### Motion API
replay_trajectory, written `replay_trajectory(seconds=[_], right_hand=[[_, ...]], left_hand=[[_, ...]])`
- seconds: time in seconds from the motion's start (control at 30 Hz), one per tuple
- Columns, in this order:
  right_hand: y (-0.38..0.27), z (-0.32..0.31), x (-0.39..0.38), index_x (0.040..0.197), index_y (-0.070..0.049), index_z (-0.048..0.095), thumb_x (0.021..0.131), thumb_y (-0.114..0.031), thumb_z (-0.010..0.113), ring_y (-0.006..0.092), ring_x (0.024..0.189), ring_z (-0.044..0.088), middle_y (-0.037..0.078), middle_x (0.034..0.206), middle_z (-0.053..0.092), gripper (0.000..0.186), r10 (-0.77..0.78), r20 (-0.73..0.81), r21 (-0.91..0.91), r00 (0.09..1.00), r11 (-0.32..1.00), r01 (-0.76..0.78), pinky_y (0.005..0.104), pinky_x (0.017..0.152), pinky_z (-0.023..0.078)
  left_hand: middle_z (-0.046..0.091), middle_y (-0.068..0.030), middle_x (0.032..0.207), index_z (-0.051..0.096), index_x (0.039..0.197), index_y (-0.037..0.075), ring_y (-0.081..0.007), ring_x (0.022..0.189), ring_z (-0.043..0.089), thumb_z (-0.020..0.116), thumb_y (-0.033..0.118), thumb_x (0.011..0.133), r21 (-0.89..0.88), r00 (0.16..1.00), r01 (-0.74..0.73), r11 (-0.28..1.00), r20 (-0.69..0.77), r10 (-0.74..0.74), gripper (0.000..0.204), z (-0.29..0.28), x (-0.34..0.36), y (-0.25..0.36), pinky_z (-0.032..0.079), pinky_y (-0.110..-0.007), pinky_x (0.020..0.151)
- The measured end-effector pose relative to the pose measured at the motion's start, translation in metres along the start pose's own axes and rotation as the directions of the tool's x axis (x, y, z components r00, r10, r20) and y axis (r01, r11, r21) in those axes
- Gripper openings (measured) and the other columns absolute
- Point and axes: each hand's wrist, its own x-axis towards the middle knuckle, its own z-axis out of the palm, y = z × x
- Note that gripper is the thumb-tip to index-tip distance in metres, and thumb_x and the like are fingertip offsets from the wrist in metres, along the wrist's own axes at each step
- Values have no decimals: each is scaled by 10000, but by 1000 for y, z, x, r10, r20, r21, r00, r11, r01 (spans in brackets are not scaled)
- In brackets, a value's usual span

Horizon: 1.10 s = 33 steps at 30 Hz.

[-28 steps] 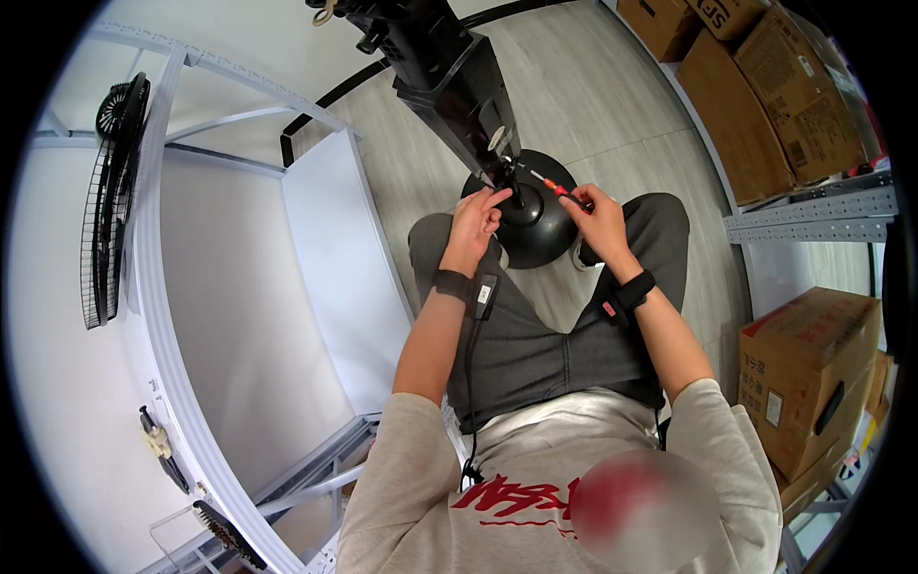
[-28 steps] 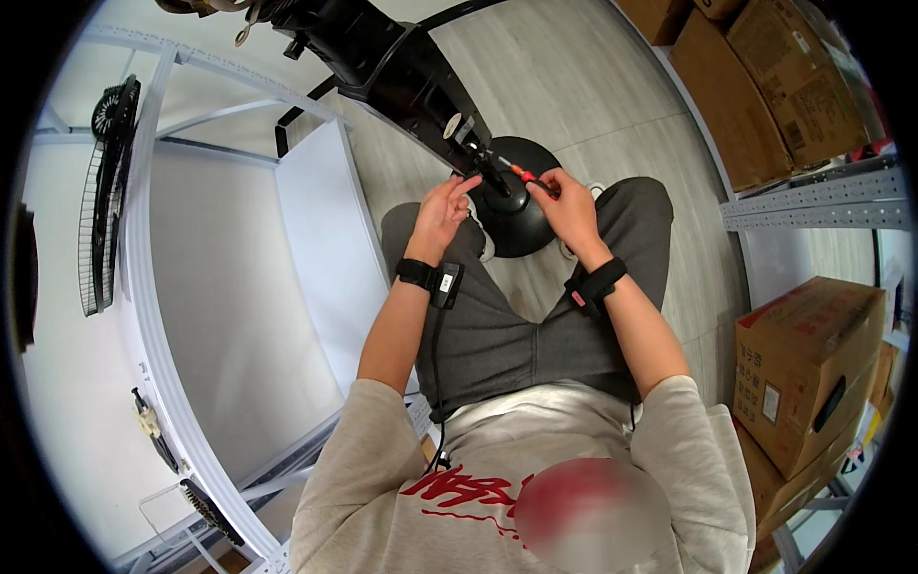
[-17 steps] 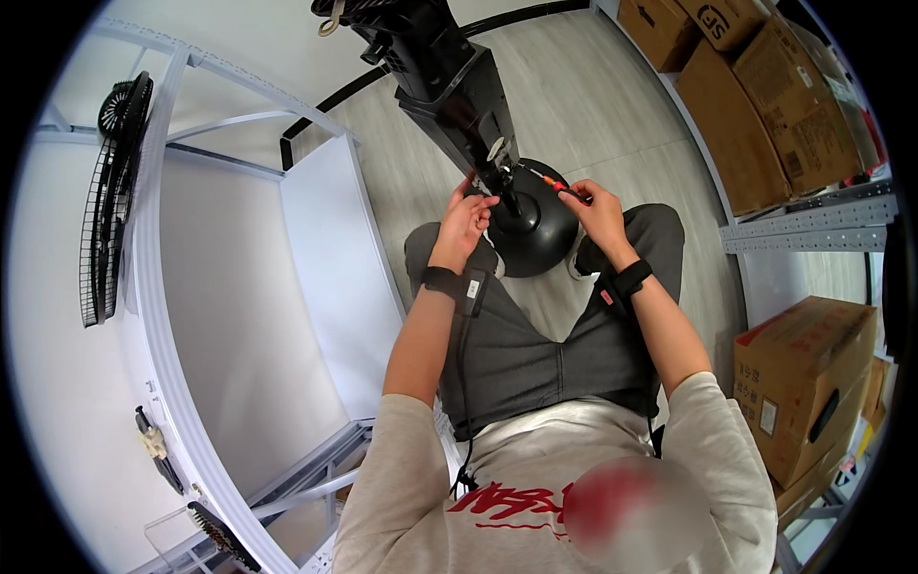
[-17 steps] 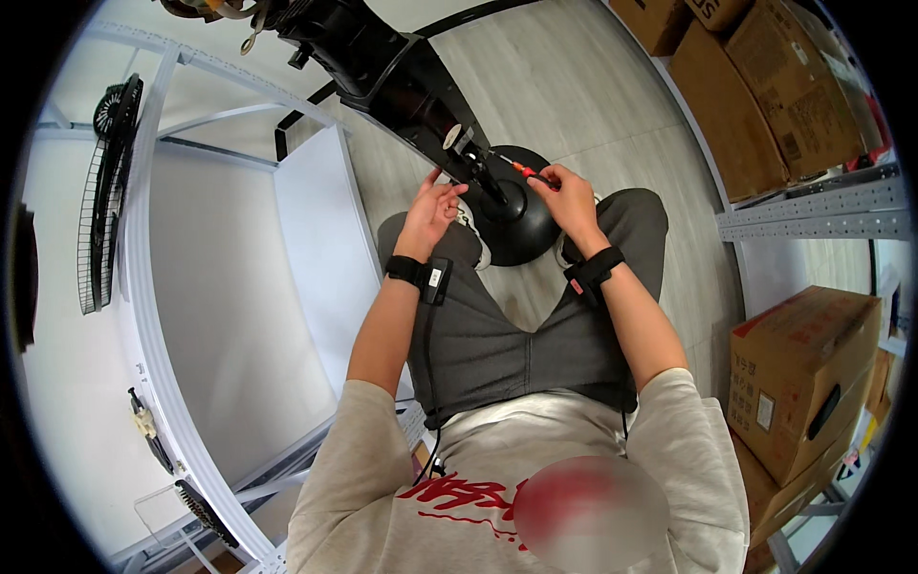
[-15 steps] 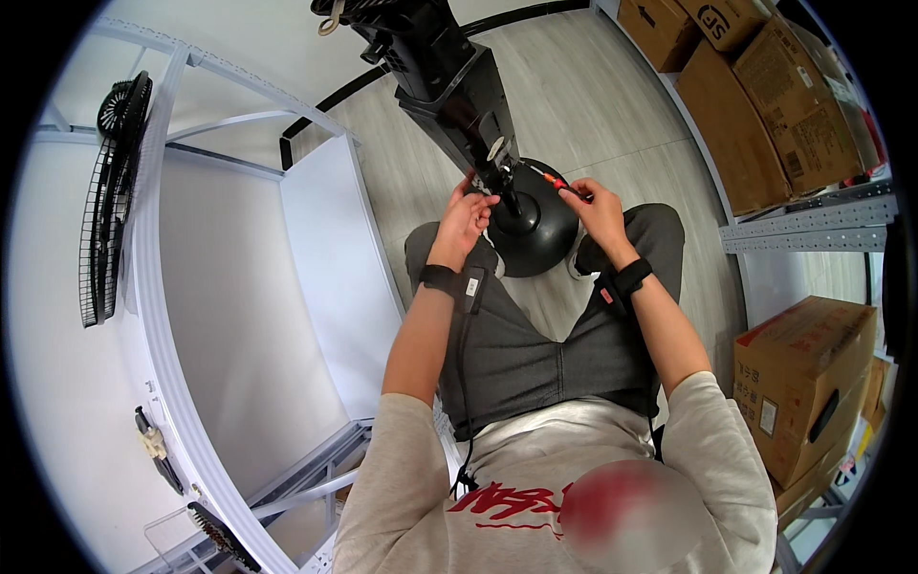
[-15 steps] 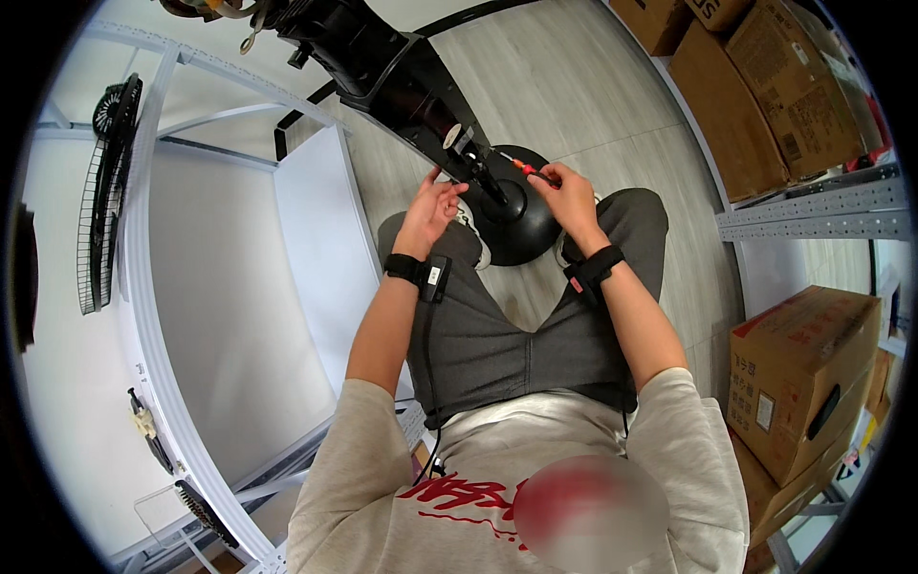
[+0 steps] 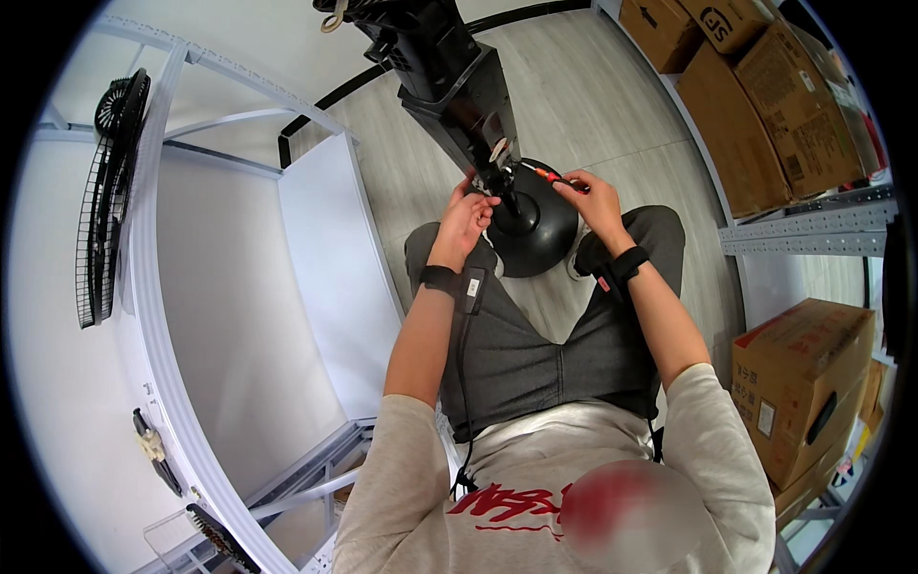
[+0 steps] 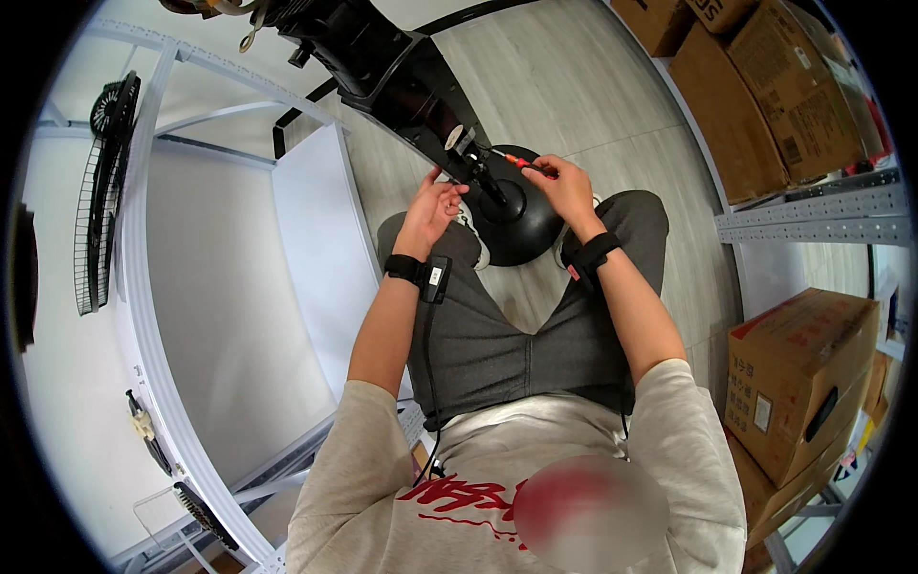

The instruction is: The person sits on the floor and uses a screwdriver to remove screws from the base and motor housing of a standing fan. They detach the motor assembly and continue unscrewing components, placing removed screws on a nearby shelf.

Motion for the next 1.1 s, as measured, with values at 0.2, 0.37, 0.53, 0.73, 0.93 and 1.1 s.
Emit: replay_trajectory(seconds=[0.2,0.37,0.53,0.73,0.93,1.1], right_hand=[[4,3,4,1022,-66,726,866,-392,705,222,724,668,126,809,704,362,6,13,-38,1000,999,-6,337,666,502],[4,9,7,1019,-56,726,878,-417,683,231,707,665,132,782,695,390,-6,5,-46,1000,999,7,342,663,498],[6,13,7,980,-32,704,877,-430,685,244,745,666,128,829,704,411,-56,-41,-41,998,998,54,341,706,506],[16,8,19,990,-40,678,858,-415,718,234,788,661,118,880,704,400,115,149,-94,982,990,-102,349,728,511],[19,13,14,976,-29,692,889,-473,661,249,756,659,122,828,697,453,-42,40,-23,998,999,43,361,694,498],[18,8,23,996,-34,668,858,-437,711,233,784,658,107,842,687,429,190,219,-80,957,981,-176,353,707,503]], left_hand=[[655,-179,888,232,1483,171,-141,642,545,460,-6,917,-4,999,-15,1000,39,15,635,-6,6,-2,409,-234,526],[650,-185,900,201,1480,158,-145,647,544,469,-16,917,4,999,-12,1000,49,12,647,-5,7,-2,405,-235,531],[647,-181,906,201,1481,161,-142,658,541,474,-18,909,13,999,-19,1000,35,18,659,-10,10,-5,401,-234,536],[646,-179,904,196,1484,164,-145,661,541,473,-14,910,0,998,-25,1000,65,25,662,-9,8,-4,401,-235,537],[646,-180,897,213,1472,169,-148,659,544,469,-14,912,-6,998,-26,1000,59,26,642,-6,7,-5,402,-235,533],[643,-175,891,217,1471,174,-145,652,542,471,-19,909,11,999,-24,1000,46,23,646,-6,8,-5,404,-233,530]])
